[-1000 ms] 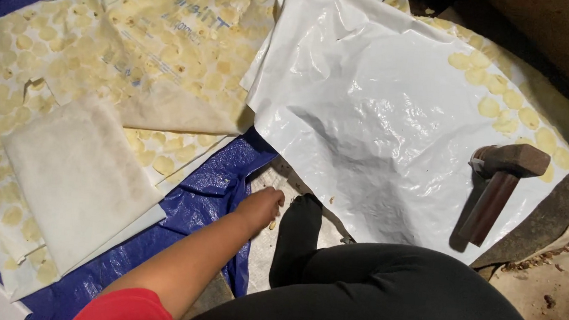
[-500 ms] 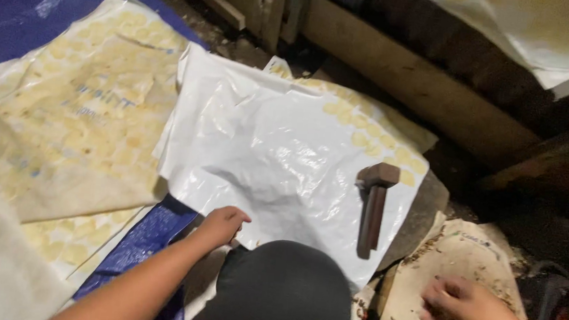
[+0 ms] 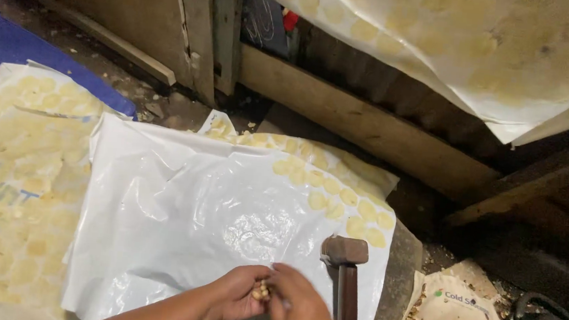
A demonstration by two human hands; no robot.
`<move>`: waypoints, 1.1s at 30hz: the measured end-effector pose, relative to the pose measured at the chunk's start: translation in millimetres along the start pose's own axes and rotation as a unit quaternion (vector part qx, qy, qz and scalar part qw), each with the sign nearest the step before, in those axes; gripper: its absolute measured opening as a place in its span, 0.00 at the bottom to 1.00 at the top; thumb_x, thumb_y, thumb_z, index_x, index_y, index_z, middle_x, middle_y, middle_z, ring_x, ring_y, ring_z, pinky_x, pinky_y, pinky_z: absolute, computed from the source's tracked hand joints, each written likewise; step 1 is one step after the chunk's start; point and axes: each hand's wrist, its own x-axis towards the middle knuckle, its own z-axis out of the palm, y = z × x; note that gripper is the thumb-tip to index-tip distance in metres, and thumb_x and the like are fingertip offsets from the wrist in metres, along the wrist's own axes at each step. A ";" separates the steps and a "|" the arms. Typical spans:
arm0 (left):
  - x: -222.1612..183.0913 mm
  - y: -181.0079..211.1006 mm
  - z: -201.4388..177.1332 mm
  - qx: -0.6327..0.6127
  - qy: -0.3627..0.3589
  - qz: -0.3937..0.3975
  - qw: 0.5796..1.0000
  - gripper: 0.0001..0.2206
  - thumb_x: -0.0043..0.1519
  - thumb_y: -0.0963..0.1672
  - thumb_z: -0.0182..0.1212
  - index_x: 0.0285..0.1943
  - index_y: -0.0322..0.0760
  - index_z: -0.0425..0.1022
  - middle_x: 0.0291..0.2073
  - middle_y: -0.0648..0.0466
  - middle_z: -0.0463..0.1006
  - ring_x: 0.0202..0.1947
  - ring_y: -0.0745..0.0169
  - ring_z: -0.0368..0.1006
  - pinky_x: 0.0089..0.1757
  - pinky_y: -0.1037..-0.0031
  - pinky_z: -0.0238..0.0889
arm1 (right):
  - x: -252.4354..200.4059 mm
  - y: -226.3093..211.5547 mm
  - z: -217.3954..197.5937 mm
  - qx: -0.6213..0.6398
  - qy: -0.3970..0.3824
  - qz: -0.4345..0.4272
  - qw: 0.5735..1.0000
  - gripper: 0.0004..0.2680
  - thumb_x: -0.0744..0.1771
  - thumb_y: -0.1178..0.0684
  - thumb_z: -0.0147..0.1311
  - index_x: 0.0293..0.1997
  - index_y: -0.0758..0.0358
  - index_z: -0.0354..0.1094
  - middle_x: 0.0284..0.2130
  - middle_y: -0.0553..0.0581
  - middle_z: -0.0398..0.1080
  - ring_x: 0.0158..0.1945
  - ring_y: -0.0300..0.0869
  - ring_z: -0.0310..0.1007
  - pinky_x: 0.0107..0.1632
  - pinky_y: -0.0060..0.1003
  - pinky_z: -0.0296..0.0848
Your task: Process melinjo seeds by roasting, cracking shells with a stone, and flattening them with a mallet.
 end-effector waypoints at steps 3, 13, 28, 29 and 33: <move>13.4 41.0 9.0 0.047 0.077 -0.010 0.996 0.12 0.66 0.34 0.52 0.57 0.18 0.67 0.39 0.38 0.71 0.29 0.61 0.65 0.26 0.78 0.65 | 8.8 56.0 -36.1 -0.104 0.286 0.033 0.952 0.12 0.60 0.63 0.52 0.44 0.54 0.74 0.39 0.49 0.79 0.39 0.42 0.81 0.43 0.36 0.79; 94.0 127.4 13.2 0.699 0.042 0.577 0.421 0.04 0.61 0.41 0.60 0.44 0.39 0.75 0.44 0.51 0.73 0.51 0.51 0.69 0.54 0.63 0.62 | 48.3 141.7 1.6 -0.105 0.111 0.362 0.920 0.16 0.67 0.42 0.51 0.53 0.63 0.63 0.35 0.64 0.77 0.36 0.55 0.79 0.43 0.46 0.74; 125.5 118.1 40.9 0.645 0.170 0.516 0.537 0.15 0.58 0.41 0.66 0.53 0.42 0.74 0.34 0.58 0.79 0.42 0.57 0.72 0.46 0.65 0.65 | 122.5 13.8 -90.0 0.019 0.265 0.118 0.957 0.08 0.70 0.54 0.51 0.40 0.70 0.60 0.20 0.59 0.67 0.17 0.44 0.67 0.20 0.38 0.68; 130.5 121.7 38.9 0.649 0.159 0.534 0.518 0.14 0.57 0.41 0.67 0.51 0.41 0.74 0.33 0.57 0.79 0.40 0.56 0.72 0.44 0.65 0.65 | 130.4 -0.7 -99.3 0.027 0.312 -0.011 0.950 0.06 0.72 0.58 0.47 0.46 0.73 0.57 0.21 0.59 0.66 0.16 0.42 0.65 0.15 0.34 0.68; 118.8 132.1 18.8 0.736 0.170 0.502 0.421 0.06 0.66 0.44 0.61 0.49 0.44 0.72 0.38 0.55 0.77 0.46 0.55 0.73 0.50 0.66 0.66 | 168.2 39.3 -50.3 -0.014 0.438 -0.065 0.897 0.10 0.67 0.56 0.58 0.47 0.74 0.68 0.32 0.76 0.70 0.43 0.65 0.76 0.43 0.52 0.73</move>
